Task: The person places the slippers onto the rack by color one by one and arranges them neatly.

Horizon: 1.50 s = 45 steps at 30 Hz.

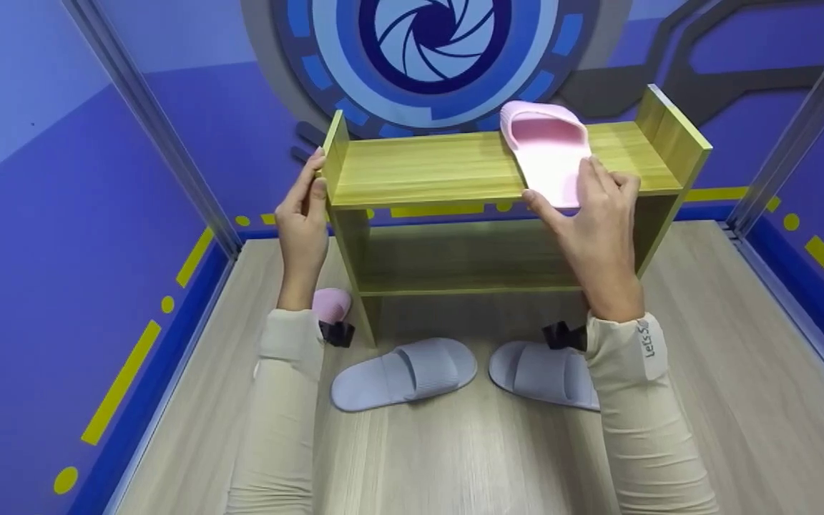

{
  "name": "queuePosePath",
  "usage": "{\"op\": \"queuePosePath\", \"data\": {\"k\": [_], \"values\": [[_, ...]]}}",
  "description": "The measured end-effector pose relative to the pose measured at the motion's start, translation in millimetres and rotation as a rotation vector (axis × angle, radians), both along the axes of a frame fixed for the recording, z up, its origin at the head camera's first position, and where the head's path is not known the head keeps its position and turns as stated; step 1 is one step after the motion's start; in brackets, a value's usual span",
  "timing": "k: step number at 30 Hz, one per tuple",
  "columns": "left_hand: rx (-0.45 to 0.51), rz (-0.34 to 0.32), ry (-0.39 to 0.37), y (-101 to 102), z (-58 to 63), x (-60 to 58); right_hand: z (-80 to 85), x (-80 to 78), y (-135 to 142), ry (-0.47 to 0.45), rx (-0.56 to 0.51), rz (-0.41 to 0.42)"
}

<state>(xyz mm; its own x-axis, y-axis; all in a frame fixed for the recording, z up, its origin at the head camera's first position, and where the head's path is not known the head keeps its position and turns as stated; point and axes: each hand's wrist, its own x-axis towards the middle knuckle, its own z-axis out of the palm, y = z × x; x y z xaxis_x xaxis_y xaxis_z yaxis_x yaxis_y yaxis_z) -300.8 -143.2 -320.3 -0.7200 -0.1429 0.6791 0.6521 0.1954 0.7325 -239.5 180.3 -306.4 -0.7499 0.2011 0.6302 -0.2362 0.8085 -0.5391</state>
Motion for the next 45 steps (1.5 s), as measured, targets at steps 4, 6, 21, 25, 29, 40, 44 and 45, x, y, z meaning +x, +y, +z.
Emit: {"op": "queuePosePath", "data": {"k": [4, 6, 21, 25, 29, 40, 44, 45], "values": [[-0.023, -0.001, 0.008, 1, -0.3, 0.6, 0.9, 3.3, 1, 0.007, -0.021, 0.021], [-0.03, -0.007, 0.009, 2, -0.6, 0.9, 1.7, 4.8, 2, 0.003, -0.032, 0.027], [-0.176, 0.019, -0.051, -4, -7.6, 10.0, 2.3, 12.8, 9, -0.014, -0.104, 0.077], [-0.209, 0.041, -0.061, -7, -12.8, 14.3, 0.5, 13.8, 12, 0.035, -0.119, 0.088], [-0.248, 0.038, -0.093, -11, -23.5, 17.7, -0.6, 15.4, 17, 0.098, -0.12, 0.092], [-0.396, 0.037, -0.205, -26, -60.9, 27.8, 4.1, 23.2, 35, 0.286, -0.145, 0.106], [-0.425, 0.058, -0.22, -34, -79.9, 28.9, 5.5, 24.8, 45, 0.337, -0.15, 0.097], [-0.432, 0.062, -0.226, -37, -84.8, 29.5, 5.8, 25.0, 48, 0.345, -0.147, 0.09]]}}
